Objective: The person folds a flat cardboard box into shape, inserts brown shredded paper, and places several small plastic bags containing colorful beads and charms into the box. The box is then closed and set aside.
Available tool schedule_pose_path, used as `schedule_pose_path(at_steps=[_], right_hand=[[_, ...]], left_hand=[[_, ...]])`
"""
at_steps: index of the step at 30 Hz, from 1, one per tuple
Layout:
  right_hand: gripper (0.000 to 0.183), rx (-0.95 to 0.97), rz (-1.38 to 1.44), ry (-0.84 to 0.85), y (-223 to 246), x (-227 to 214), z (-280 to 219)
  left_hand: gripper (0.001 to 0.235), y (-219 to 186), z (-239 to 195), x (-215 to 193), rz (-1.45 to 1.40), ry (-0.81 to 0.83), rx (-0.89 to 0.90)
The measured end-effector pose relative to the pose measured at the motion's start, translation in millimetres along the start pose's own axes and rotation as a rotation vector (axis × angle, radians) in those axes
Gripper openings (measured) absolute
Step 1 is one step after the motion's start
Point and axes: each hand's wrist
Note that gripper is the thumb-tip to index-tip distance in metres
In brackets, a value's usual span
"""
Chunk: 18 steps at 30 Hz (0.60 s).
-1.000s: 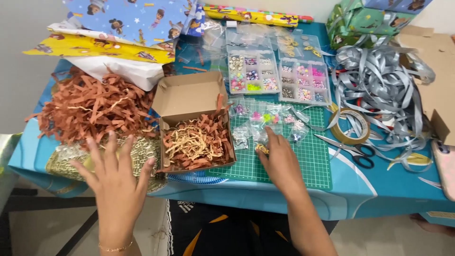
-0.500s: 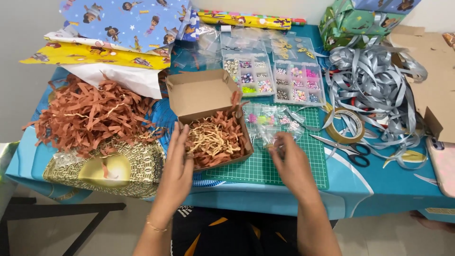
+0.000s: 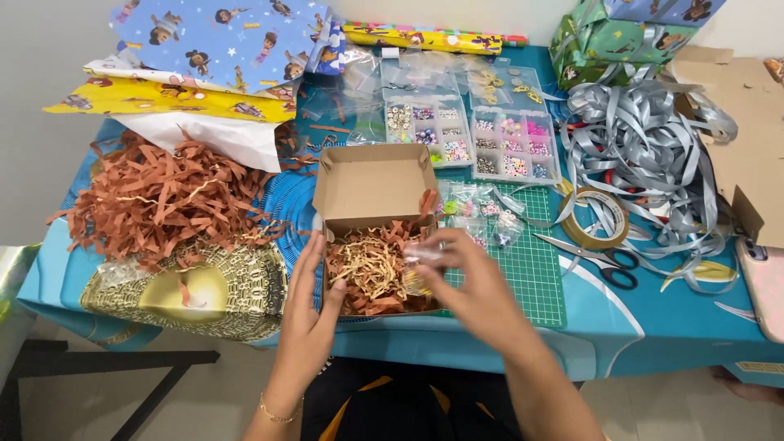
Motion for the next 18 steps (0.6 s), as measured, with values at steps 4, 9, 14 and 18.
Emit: schedule_pose_path(at_steps=[4,9,14,18], right_hand=[[0.037,-0.140,-0.504,-0.026,-8.2,33.1,20.7],[0.051,-0.356,-0.983,-0.067,-20.2,41.6,41.5],[0.046,-0.362,-0.950,-0.065,-11.4,19.4,39.7],[0.043,-0.160,-0.510,-0.283,-23.3,-37.1,16.1]], left_hand=[[0.072,10.8,14.0,-4.3,-0.219,-0.001,0.063],[0.169,16.5,29.1,-16.1,-0.251,0.330,0.009],[0.178,29.3,43.9,-29.7,-0.091,0.436,-0.017],[0.180,29.7,48.7,-34.3,-0.006,0.471,-0.105]])
Point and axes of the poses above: each hand's wrist, its own z-axis towards the middle knuckle, its own x-axis out of the palm, y = z × x, and after that the axes turned 11 degrees about -z, right-handed
